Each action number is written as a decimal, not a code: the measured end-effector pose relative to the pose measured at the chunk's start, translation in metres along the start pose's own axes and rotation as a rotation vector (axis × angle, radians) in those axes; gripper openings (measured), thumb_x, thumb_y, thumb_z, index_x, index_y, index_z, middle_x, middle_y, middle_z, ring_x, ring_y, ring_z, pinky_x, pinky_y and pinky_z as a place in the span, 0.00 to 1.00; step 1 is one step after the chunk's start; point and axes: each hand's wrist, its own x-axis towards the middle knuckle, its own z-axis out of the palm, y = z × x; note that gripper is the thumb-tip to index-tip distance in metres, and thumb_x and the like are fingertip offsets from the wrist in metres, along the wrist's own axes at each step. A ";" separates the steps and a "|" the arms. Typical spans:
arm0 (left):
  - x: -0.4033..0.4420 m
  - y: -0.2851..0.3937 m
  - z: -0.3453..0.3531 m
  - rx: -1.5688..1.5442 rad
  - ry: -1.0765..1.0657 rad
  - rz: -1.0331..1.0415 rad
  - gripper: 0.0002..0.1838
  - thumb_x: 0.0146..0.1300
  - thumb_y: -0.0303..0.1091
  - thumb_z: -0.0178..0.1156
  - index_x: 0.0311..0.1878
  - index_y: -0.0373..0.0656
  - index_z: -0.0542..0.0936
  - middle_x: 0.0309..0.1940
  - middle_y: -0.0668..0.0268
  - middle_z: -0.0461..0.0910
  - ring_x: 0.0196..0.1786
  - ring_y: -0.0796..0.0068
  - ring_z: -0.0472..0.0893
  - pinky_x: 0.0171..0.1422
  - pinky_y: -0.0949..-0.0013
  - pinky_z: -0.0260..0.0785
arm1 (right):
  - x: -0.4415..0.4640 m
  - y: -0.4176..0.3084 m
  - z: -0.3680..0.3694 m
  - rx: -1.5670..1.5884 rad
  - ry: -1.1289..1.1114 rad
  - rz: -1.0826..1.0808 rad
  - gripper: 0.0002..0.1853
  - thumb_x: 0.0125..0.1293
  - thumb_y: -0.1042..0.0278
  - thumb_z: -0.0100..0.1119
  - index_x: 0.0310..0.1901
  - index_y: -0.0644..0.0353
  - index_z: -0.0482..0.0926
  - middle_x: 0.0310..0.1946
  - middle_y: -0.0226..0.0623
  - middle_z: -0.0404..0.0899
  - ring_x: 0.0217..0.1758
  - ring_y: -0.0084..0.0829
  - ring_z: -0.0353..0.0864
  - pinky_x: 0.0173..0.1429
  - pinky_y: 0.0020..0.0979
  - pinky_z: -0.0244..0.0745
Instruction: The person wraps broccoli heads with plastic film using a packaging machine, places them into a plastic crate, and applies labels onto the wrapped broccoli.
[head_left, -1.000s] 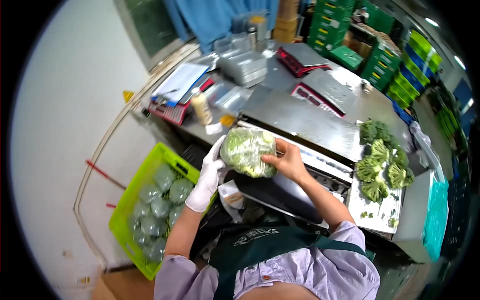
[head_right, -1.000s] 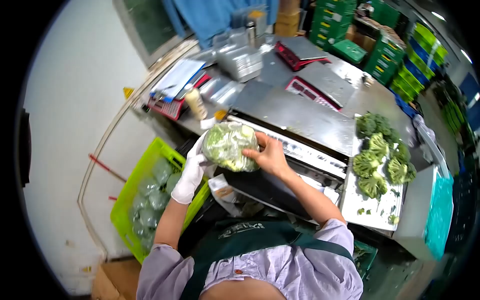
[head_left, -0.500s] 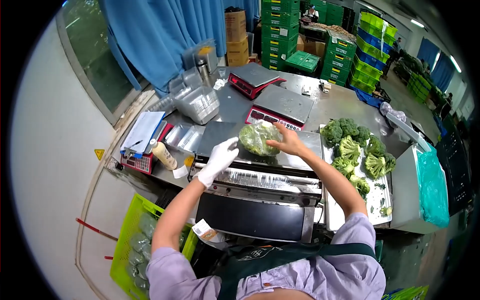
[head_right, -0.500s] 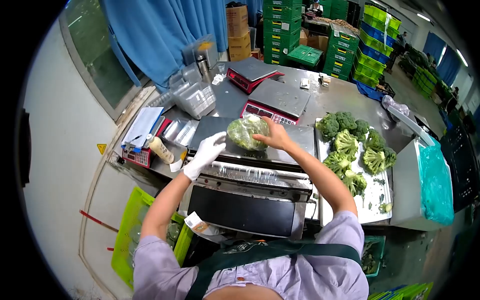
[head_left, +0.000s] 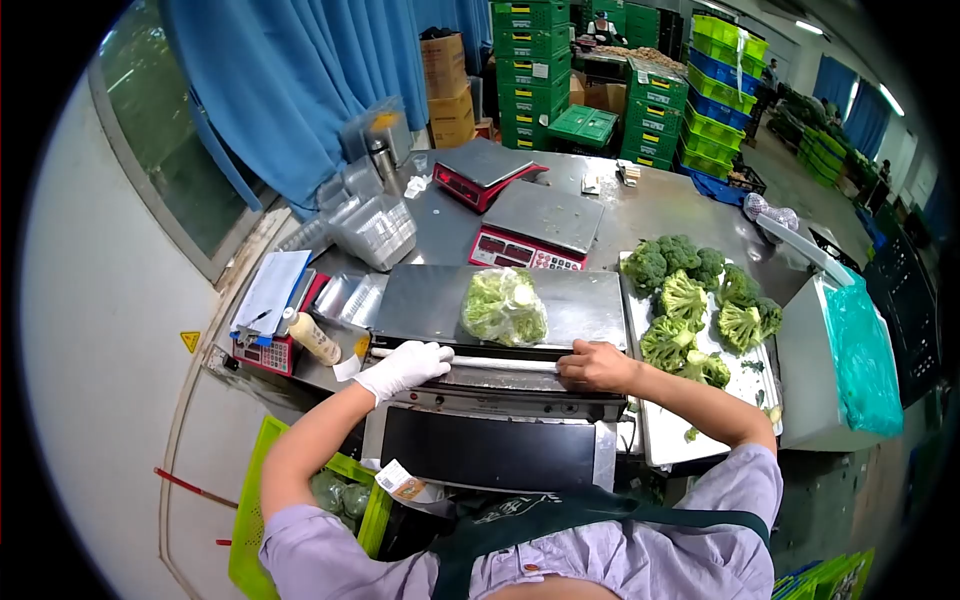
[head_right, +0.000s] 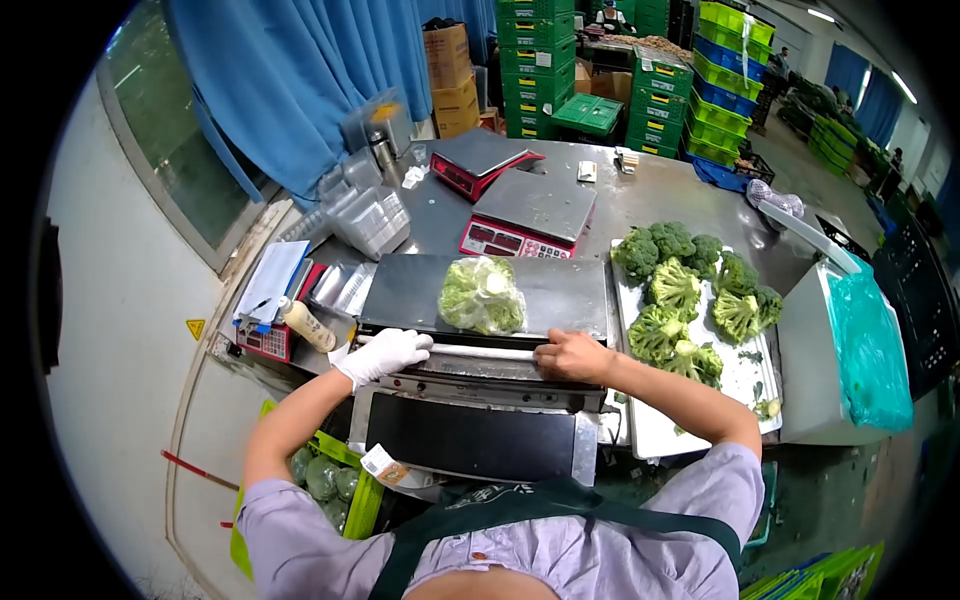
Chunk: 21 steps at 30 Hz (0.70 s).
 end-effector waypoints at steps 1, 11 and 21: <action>-0.001 0.003 -0.008 -0.051 0.061 0.025 0.08 0.61 0.35 0.52 0.41 0.45 0.76 0.37 0.64 0.73 0.36 0.66 0.77 0.32 0.63 0.73 | -0.006 -0.005 0.002 0.062 0.029 0.116 0.08 0.55 0.67 0.57 0.37 0.54 0.78 0.42 0.24 0.78 0.37 0.30 0.72 0.31 0.31 0.77; 0.002 0.007 -0.024 -0.157 0.173 0.032 0.08 0.54 0.32 0.56 0.38 0.45 0.75 0.36 0.63 0.75 0.37 0.56 0.78 0.38 0.59 0.72 | -0.013 -0.020 0.018 0.195 0.118 0.463 0.09 0.51 0.71 0.54 0.36 0.54 0.75 0.32 0.34 0.78 0.38 0.41 0.77 0.38 0.39 0.76; -0.023 0.051 -0.211 -1.322 0.456 -0.340 0.06 0.63 0.24 0.51 0.30 0.37 0.72 0.37 0.62 0.76 0.44 0.69 0.79 0.51 0.71 0.68 | -0.016 -0.051 -0.158 1.188 0.493 0.617 0.09 0.72 0.69 0.43 0.44 0.62 0.73 0.36 0.36 0.81 0.34 0.24 0.82 0.38 0.26 0.79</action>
